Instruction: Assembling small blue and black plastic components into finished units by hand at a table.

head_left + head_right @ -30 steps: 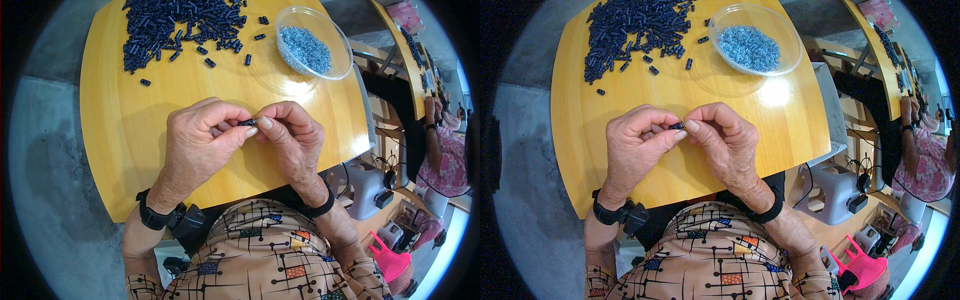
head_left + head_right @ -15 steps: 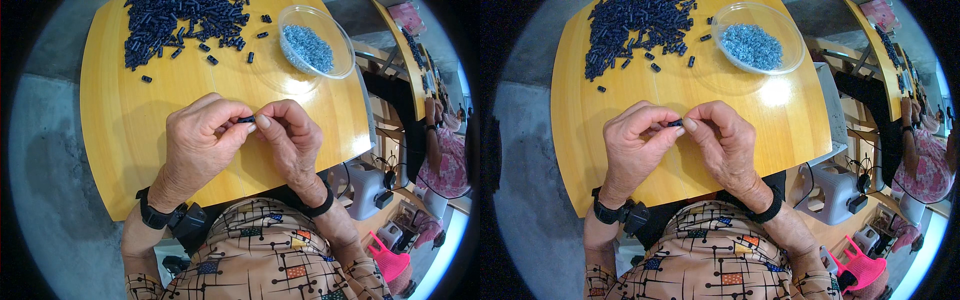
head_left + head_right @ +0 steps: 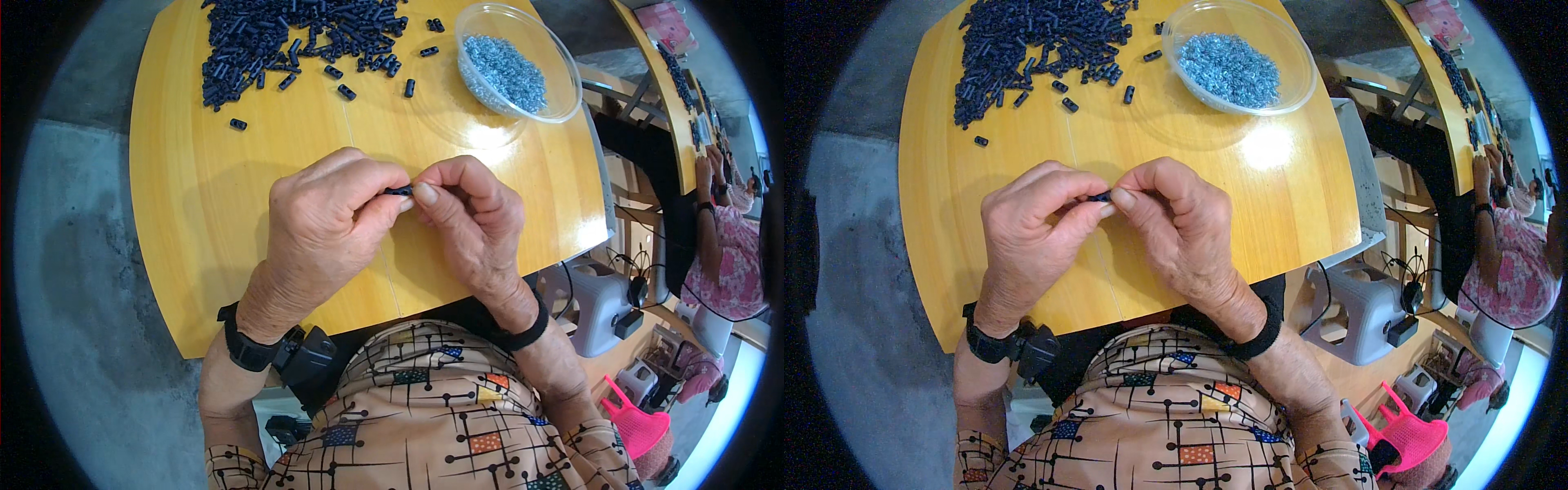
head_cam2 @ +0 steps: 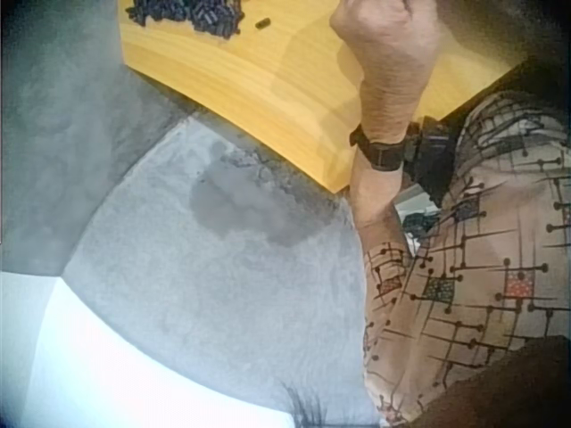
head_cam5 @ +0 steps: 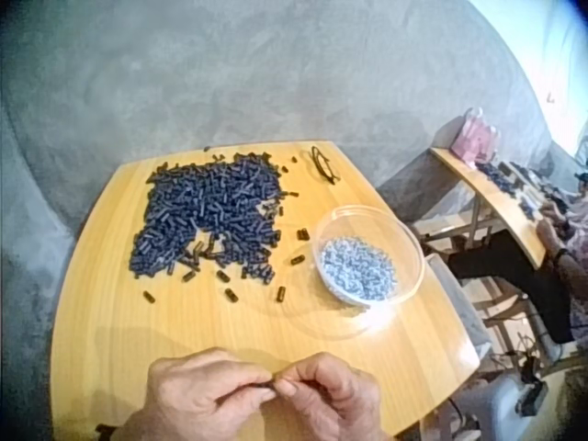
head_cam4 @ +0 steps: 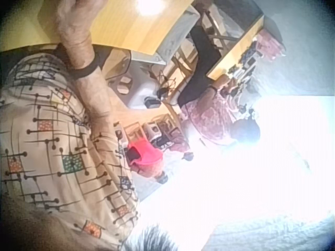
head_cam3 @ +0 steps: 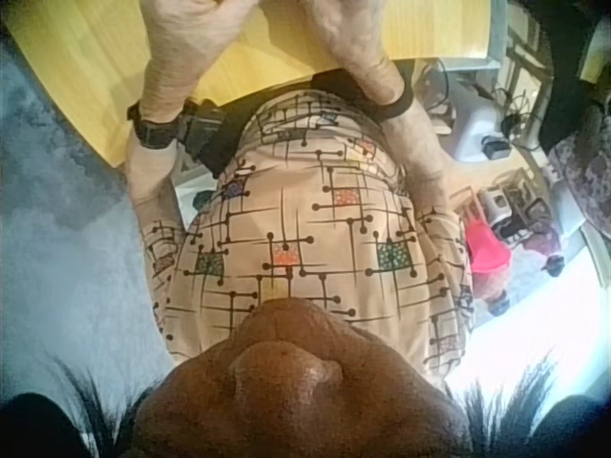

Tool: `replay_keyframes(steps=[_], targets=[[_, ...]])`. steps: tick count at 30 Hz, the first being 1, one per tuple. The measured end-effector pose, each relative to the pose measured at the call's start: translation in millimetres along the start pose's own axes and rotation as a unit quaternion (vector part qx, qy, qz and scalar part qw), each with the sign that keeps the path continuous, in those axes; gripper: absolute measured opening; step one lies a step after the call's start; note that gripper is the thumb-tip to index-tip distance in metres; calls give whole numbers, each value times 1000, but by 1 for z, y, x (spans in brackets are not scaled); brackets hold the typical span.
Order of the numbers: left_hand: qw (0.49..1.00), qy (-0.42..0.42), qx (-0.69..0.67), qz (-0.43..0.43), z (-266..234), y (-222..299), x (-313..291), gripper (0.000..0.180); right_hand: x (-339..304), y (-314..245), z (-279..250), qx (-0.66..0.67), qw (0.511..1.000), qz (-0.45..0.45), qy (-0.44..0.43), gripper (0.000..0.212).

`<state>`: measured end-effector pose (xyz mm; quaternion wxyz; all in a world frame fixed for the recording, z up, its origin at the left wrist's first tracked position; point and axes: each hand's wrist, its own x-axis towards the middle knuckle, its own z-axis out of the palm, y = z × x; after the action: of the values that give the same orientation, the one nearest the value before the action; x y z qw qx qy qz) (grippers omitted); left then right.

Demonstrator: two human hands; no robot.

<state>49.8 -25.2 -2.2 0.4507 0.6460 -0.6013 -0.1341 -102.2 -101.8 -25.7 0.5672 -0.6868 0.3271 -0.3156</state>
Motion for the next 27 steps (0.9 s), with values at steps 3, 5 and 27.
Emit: replay_keyframes(steps=[3, 5, 27], targets=[[999, 5, -33, -31, 2, -1, 1, 16, 0, -4, -1, 91, 995, 26, -16, 8], [997, 11, -54, -54, 3, 1, 1, 15, 0, -4, -3, 98, 995, 23, -18, 9], [994, -13, -72, -77, 3, 5, -1, 18, 2, -5, -7, 147, 987, 56, -36, 9]])
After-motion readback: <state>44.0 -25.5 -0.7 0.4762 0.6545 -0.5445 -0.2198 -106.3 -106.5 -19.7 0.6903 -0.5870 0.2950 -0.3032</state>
